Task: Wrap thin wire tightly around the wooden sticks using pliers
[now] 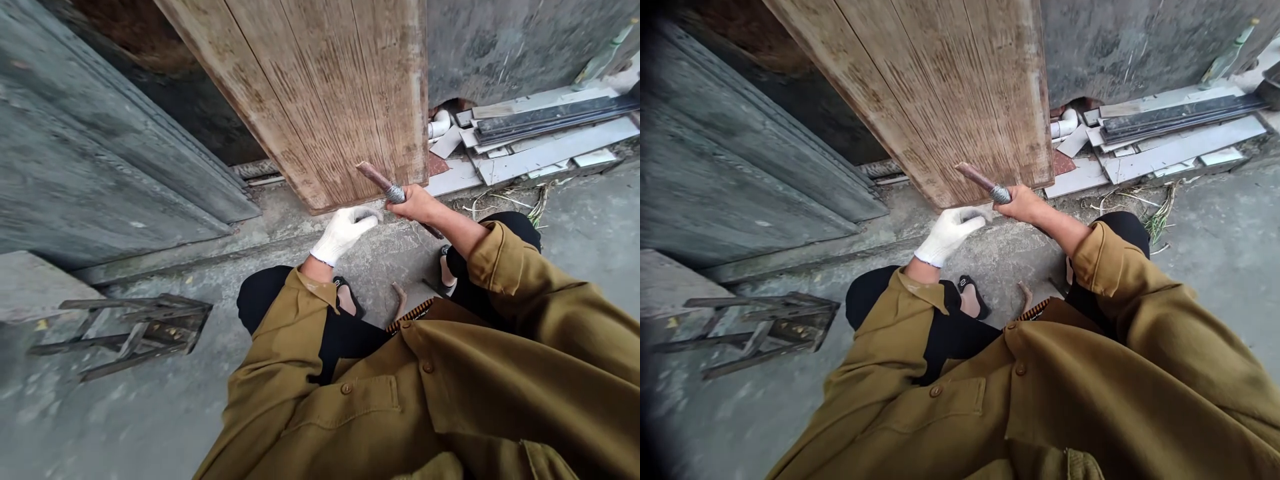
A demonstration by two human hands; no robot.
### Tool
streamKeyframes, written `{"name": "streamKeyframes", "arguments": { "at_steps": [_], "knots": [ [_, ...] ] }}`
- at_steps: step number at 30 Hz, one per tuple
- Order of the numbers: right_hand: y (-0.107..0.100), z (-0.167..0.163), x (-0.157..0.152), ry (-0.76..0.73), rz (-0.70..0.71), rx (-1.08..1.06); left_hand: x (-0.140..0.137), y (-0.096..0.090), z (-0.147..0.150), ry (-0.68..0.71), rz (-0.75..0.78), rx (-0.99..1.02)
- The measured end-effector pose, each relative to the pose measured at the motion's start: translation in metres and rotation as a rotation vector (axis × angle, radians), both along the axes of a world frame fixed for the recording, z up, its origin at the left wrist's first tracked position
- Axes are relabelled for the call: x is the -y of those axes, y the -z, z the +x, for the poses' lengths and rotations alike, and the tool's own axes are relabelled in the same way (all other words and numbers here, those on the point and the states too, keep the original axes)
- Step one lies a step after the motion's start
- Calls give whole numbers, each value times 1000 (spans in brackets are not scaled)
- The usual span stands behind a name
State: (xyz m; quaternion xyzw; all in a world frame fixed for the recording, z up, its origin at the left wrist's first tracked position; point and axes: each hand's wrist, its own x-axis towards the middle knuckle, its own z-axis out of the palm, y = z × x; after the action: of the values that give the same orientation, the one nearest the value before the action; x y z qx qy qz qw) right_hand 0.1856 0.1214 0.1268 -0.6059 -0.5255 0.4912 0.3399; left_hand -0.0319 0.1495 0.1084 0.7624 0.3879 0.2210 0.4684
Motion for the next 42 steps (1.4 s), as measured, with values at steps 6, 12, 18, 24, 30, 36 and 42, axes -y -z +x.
{"name": "streamKeyframes", "arguments": {
  "at_steps": [6, 12, 18, 24, 30, 36, 42],
  "knots": [
    [3, 0, 0, -4, -18, 34, 5, 0, -4, -74, 36, 33],
    [-1, -3, 4, -32, -39, -4, 6, -1, 0, -74, 19, 82],
    [-5, -3, 8, -58, -31, -84, 7, -7, 1, -87, 72, -16],
    [-7, 0, 11, -218, -59, -159, 4, -2, 0, -30, 130, -54],
    [-3, -2, 12, -179, -179, -317, 7, 12, 5, 2, 225, 30],
    [7, -7, 10, -58, -232, -485, 15, 22, 11, -45, 490, 33],
    [10, -9, 9, 7, -294, -494, 13, 28, 9, -100, 551, 27]
  ]
}}
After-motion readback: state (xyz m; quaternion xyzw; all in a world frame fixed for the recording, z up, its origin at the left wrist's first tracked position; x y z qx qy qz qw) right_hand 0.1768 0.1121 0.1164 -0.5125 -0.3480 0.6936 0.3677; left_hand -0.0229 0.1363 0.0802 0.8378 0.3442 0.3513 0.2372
